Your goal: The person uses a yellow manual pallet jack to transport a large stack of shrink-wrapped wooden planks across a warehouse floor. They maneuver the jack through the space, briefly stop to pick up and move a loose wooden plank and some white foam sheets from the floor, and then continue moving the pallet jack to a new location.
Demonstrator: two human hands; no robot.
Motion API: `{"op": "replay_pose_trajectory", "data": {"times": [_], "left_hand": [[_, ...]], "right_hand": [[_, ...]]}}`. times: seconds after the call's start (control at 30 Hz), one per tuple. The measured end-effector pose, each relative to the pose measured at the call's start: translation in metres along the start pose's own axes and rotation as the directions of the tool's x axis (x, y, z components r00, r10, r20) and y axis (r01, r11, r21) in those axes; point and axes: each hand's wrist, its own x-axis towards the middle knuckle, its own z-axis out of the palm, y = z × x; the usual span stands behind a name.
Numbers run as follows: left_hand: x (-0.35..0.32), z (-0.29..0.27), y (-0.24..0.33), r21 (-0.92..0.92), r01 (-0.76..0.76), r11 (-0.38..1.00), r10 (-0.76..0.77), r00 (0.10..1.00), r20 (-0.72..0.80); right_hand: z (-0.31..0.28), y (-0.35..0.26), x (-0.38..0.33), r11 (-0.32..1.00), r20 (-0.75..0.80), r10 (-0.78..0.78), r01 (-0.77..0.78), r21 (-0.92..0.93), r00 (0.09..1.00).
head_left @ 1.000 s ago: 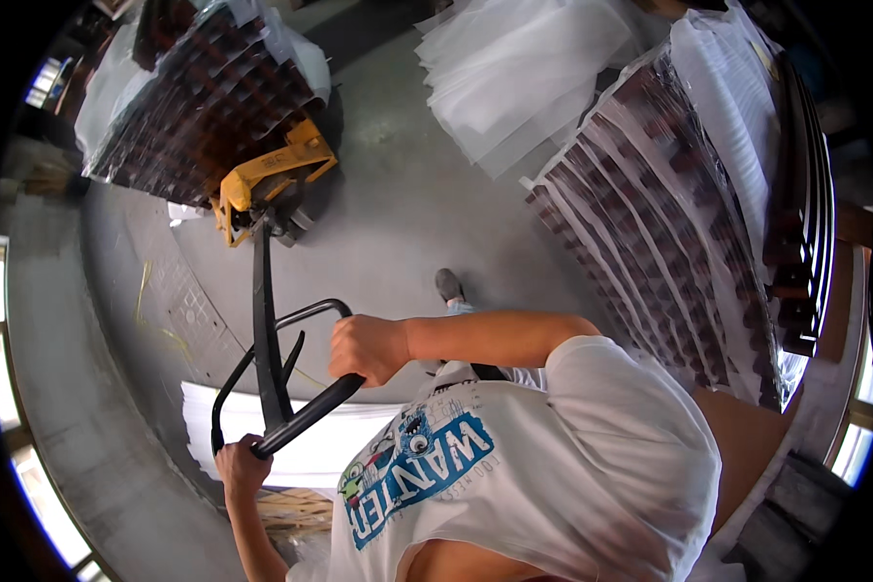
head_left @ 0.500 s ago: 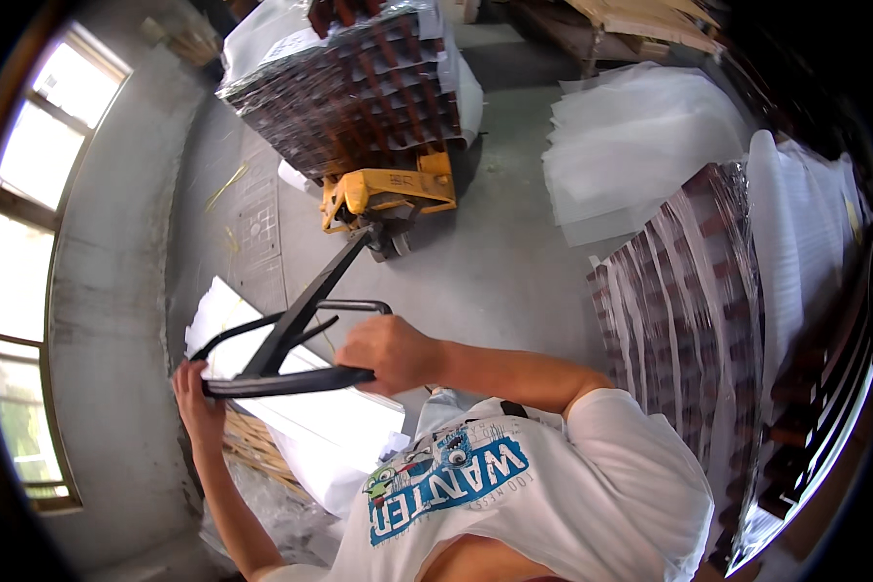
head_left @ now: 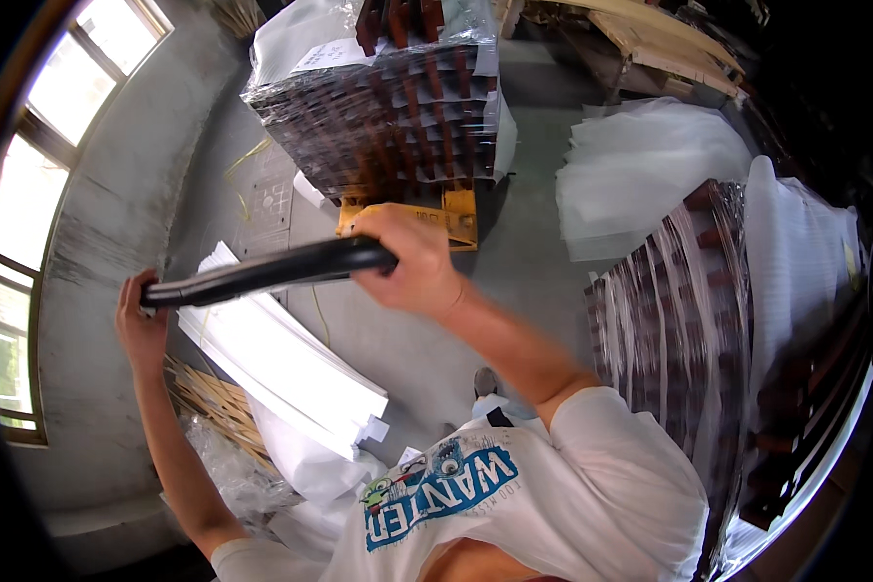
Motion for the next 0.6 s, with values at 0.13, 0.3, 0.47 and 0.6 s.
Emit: {"op": "replay_pose_trajectory", "data": {"times": [0.13,0.3,0.47,0.6], "left_hand": [[0.066,0.006,-0.005,-0.079,-0.028,0.996,0.028,1.0,-0.006],[0.133,0.009,-0.006,-0.132,-0.125,0.983,0.12,0.992,-0.047],[0.217,0.008,0.02,-0.132,-0.185,0.974,0.176,0.981,-0.08],[0.136,0.0,0.042,-0.189,-0.199,0.962,0.183,0.978,-0.1]], "right_hand": [[-0.001,0.032,0.057,0.989,-0.028,0.103,-0.105,-0.102,0.994],[-0.009,0.059,0.111,0.952,-0.05,0.192,-0.198,-0.235,0.98],[-0.025,0.14,0.195,0.898,-0.08,0.406,-0.381,0.218,0.911],[-0.058,0.116,0.151,0.913,-0.05,0.354,-0.334,0.234,0.934]]}}
